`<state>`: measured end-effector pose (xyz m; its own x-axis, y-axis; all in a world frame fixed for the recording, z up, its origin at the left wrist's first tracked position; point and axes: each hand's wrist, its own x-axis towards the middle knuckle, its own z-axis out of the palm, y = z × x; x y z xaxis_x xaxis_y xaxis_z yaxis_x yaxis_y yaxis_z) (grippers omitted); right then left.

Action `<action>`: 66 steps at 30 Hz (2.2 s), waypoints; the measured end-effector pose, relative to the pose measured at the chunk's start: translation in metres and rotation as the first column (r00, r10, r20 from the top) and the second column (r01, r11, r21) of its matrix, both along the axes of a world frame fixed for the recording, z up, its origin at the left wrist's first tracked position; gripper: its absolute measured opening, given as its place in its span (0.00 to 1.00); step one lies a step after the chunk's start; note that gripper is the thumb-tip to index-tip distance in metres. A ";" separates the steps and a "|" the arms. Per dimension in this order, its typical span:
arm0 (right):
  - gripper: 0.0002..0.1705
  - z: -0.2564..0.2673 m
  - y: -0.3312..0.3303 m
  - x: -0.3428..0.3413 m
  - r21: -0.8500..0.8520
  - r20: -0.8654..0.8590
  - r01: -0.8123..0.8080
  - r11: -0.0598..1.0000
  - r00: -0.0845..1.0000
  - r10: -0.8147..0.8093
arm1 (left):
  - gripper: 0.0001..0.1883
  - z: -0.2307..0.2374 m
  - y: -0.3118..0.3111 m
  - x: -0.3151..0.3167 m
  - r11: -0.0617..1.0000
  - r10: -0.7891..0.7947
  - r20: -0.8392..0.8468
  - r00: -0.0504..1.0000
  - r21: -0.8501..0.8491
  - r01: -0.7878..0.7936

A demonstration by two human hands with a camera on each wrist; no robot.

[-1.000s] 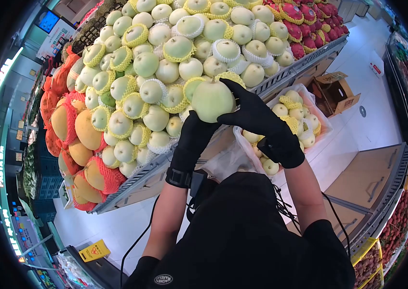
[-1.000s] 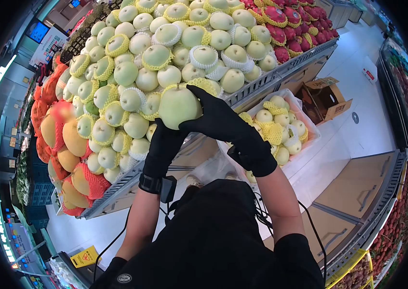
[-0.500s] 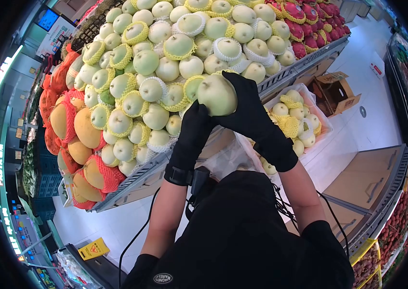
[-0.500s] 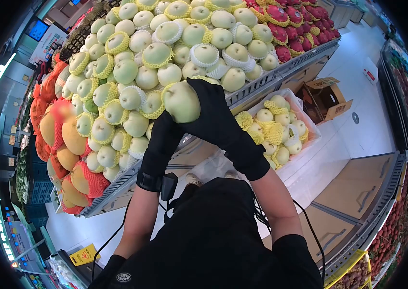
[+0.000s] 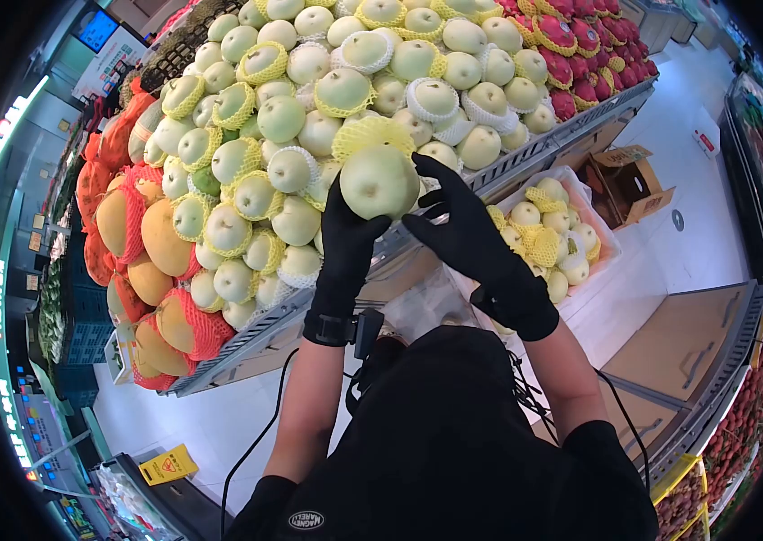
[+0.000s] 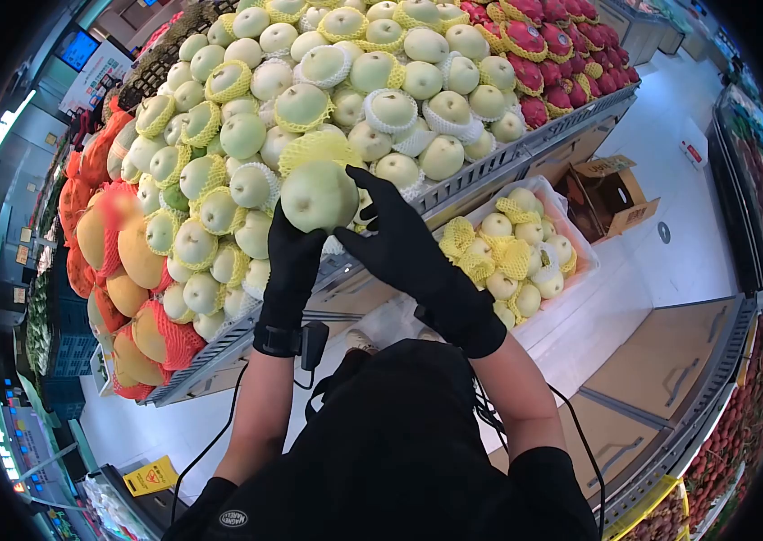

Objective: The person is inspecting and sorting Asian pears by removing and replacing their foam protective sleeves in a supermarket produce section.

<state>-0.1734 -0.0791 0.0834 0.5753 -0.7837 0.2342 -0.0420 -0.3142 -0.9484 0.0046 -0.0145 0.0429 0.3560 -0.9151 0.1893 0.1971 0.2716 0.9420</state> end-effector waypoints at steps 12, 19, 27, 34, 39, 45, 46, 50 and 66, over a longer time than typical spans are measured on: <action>0.54 -0.025 0.000 0.024 0.258 0.356 0.025 0.966 0.927 -0.119 | 0.59 0.019 0.010 -0.027 0.982 0.185 0.330 0.926 -0.097 -0.161; 0.43 -0.036 -0.015 0.007 0.507 0.618 -0.275 0.817 0.776 -0.122 | 0.62 0.011 0.007 -0.012 1.000 0.001 0.319 0.948 -0.017 0.005; 0.39 -0.040 -0.024 -0.002 0.271 0.560 -0.298 0.915 0.822 0.102 | 0.53 0.020 0.010 -0.022 0.968 -0.245 0.238 0.940 0.123 0.221; 0.37 -0.017 -0.010 -0.007 0.393 0.441 -0.229 0.891 0.897 0.036 | 0.50 0.020 0.006 -0.038 0.993 0.107 0.532 0.840 -0.016 -0.117; 0.40 -0.040 -0.014 -0.004 0.553 0.701 -0.478 0.682 0.709 -0.071 | 0.50 0.020 0.009 -0.046 0.987 0.156 0.606 0.780 -0.066 -0.146; 0.31 -0.026 -0.024 -0.020 -0.095 0.258 0.059 0.994 0.966 -0.033 | 0.36 0.007 0.016 -0.024 0.965 0.207 0.582 0.786 0.012 -0.263; 0.32 -0.026 -0.025 -0.017 -0.173 0.249 0.159 0.972 0.962 -0.113 | 0.28 0.010 0.017 -0.025 0.950 0.246 0.573 0.782 0.017 -0.311; 0.38 -0.024 -0.026 -0.033 0.035 0.223 -0.027 0.999 0.975 0.019 | 0.22 0.001 0.020 -0.011 0.935 0.262 0.570 0.779 0.049 -0.351; 0.31 -0.044 -0.027 -0.007 0.568 0.794 -0.659 0.493 0.596 -0.117 | 0.22 0.006 0.048 0.030 0.859 0.389 0.517 0.762 0.096 -0.503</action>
<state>-0.1799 -0.1058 0.0393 0.7526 -0.6556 0.0624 0.6164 0.6679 -0.4170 0.0342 0.0330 0.0489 0.6549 -0.7105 0.2574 -0.3697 -0.0042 0.9291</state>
